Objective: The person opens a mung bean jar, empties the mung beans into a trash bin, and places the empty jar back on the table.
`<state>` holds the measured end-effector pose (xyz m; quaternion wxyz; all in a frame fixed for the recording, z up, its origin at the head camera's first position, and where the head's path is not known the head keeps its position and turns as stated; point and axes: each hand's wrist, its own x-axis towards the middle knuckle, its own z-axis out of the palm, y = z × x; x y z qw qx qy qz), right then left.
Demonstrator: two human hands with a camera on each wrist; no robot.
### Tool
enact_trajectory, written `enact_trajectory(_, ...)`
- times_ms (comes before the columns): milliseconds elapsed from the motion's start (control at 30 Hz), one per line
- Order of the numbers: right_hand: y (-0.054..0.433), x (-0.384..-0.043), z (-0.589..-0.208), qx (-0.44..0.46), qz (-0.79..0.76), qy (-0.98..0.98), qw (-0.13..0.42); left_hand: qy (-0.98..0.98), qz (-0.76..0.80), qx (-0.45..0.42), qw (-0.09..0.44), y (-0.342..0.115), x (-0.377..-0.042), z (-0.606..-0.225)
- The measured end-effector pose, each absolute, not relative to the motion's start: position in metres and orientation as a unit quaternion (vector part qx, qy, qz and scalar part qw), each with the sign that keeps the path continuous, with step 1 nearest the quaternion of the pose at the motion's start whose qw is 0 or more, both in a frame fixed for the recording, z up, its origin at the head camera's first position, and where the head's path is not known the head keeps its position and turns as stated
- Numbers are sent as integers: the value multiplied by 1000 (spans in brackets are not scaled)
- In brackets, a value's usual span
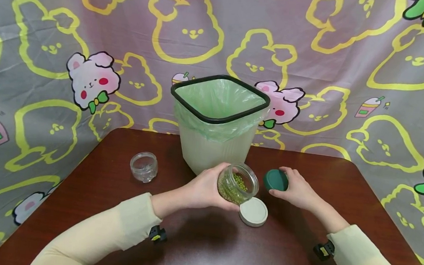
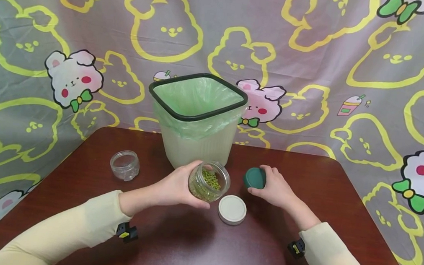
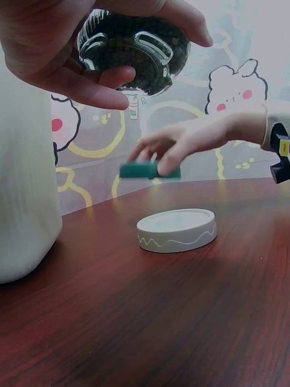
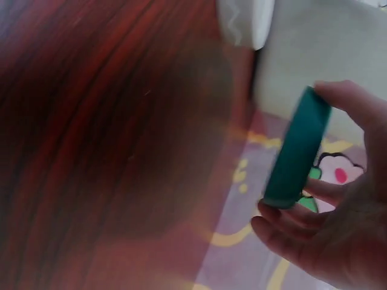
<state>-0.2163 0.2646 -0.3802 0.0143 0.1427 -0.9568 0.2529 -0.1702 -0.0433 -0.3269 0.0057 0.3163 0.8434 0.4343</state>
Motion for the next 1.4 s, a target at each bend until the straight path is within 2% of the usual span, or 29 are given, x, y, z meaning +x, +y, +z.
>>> enact_trajectory(367,272,-220,-398,135,172,-974,-58,845,436,310,13,-43,-170,-328)
enact_trajectory(733,269,-220,-400,133,144,-978,-75,846,429,315,10,-45,-170,-326)
enact_trajectory(967,264,-222,-388,148,147,-974,-88,847,428,315,4,-53,-168,-321)
enact_trajectory(1033,261,-223,-382,160,164,-971,-71,848,428,314,1,-57,-166,-320)
enact_trajectory(1133,256,-227,-372,183,202,-962,-16,848,428,312,-3,-65,-165,-318)
enact_trajectory(1400,227,-236,-319,260,255,-910,198,844,437,311,-6,-82,-165,-307)
